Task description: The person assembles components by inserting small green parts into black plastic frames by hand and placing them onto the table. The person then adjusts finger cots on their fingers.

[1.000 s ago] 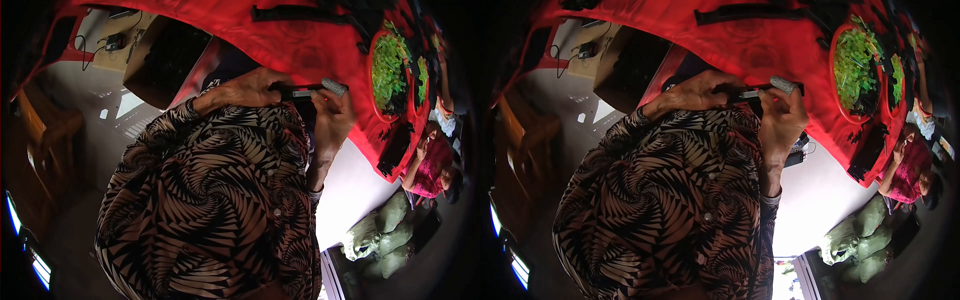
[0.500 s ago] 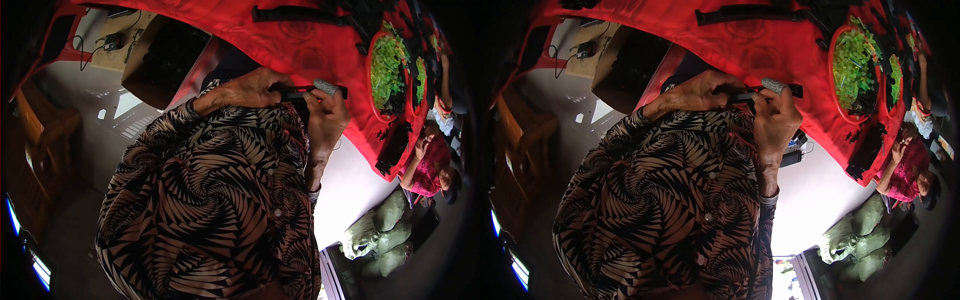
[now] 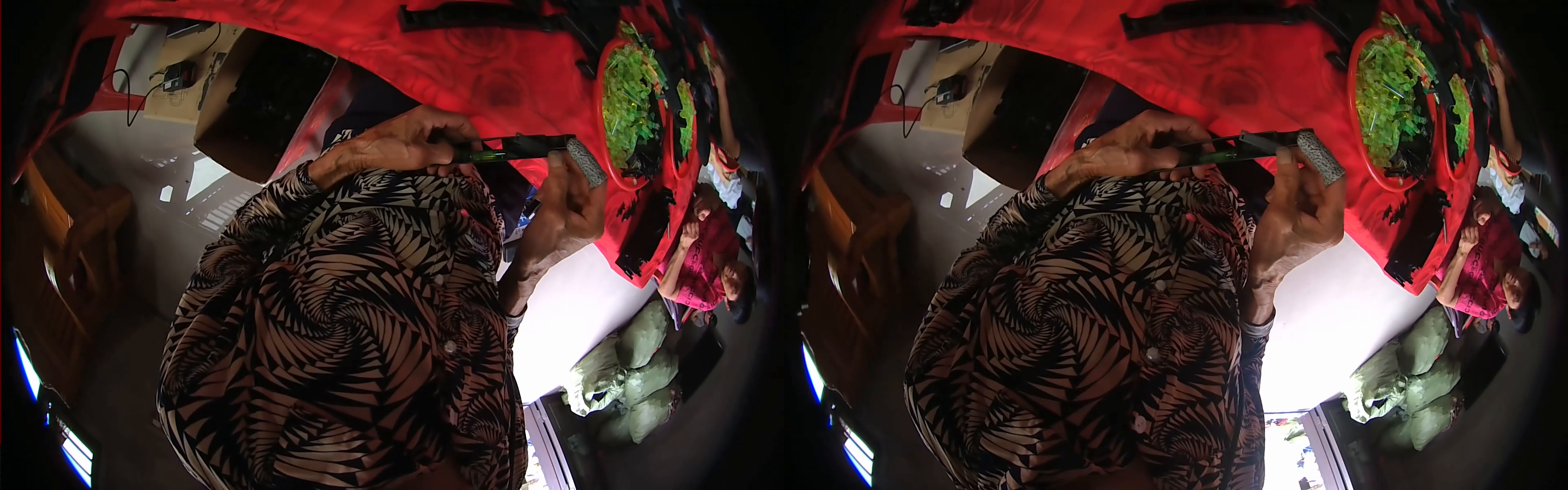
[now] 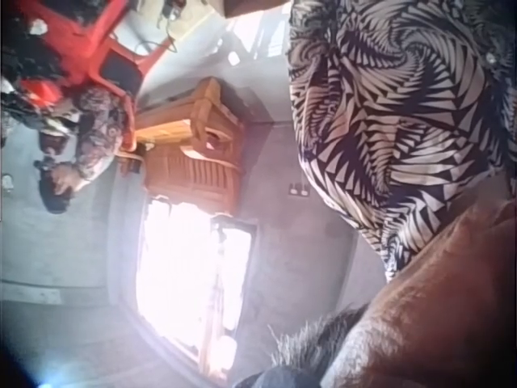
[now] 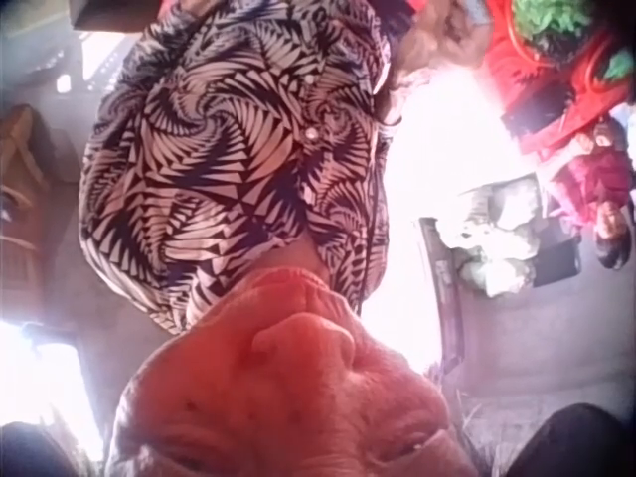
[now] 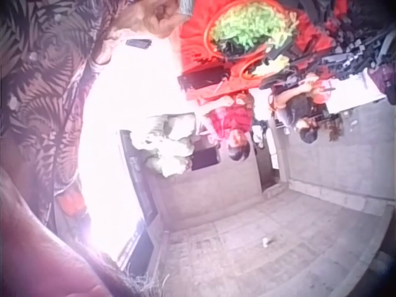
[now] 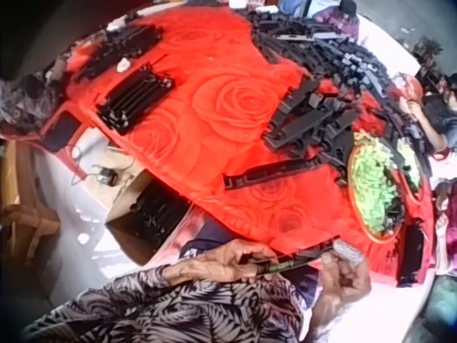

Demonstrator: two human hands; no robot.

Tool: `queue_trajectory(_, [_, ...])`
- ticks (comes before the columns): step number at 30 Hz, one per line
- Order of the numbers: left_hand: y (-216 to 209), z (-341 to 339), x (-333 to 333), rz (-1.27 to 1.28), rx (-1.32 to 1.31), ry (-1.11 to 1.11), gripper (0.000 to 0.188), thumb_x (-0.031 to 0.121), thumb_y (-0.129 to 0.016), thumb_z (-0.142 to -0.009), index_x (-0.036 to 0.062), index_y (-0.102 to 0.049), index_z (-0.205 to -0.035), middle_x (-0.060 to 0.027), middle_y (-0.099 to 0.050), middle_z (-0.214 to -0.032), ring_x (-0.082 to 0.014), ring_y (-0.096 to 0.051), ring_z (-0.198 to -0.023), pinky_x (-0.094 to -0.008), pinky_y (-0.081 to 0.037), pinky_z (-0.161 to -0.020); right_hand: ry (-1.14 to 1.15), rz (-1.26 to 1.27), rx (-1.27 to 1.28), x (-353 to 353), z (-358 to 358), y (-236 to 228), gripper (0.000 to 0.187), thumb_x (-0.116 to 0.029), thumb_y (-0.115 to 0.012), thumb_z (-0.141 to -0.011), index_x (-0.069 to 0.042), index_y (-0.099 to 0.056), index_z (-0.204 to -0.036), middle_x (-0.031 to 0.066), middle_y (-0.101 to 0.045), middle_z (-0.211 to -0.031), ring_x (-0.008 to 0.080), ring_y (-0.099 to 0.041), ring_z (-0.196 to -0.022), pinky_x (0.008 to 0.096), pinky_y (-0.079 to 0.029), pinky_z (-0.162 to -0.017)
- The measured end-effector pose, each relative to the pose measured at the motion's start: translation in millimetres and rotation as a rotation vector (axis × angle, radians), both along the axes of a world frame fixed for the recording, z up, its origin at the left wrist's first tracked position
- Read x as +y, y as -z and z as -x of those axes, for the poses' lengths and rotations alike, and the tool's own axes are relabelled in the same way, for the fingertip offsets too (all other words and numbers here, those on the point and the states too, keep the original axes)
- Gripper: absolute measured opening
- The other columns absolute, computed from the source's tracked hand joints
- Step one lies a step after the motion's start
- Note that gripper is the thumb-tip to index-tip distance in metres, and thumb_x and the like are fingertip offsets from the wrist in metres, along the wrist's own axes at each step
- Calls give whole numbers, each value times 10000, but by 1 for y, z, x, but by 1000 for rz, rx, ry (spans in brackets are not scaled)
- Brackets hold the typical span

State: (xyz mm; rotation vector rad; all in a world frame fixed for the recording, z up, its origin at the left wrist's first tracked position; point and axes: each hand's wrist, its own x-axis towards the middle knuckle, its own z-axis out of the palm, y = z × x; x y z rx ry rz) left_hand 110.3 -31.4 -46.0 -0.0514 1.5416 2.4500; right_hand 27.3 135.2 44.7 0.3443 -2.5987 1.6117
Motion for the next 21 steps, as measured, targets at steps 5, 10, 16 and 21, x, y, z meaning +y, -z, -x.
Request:
queue_trajectory(5, [-1, -1, 3, 1, 8, -43, 256, -15, -538, -916, -21, -597, -1164, -59, -676, -925, -70, -579, -724, -210, -462, -643, 18, 14, -41, 4, 0, -2, 186, -10, -683, -831, 44, -657, -1007, 80, -697, -826, 60, -462, -545, 219, -353, -520])
queue_trajectory(10, [-4, -3, 1, -23, -19, -84, 273, -34, -517, -897, 27, -622, -1141, -23, -660, -887, -52, -567, -703, -191, -458, -621, 55, 132, 38, -3, -11, -16, 197, 14, -680, -820, 32, -673, -1016, 91, -694, -845, 77, -469, -566, 224, -358, -521])
queue_trajectory(16, [-3, -3, 3, 67, 24, -89, 253, -31, -548, -904, 12, -609, -1145, -49, -695, -936, -67, -603, -722, -211, -480, -630, 56, 199, 55, 0, -7, -9, 224, 22, -682, -818, 40, -665, -1040, 102, -691, -863, 79, -479, -583, 224, -363, -528])
queue_trajectory(21, [-3, -2, 3, 113, 17, -87, 248, -3, -587, -905, 20, -604, -1151, -47, -694, -952, -75, -613, -738, -215, -487, -639, 96, 223, 121, -1, -6, -5, 200, -9, -673, -839, 46, -652, -1029, 113, -683, -844, 114, -531, -617, 229, -385, -542])
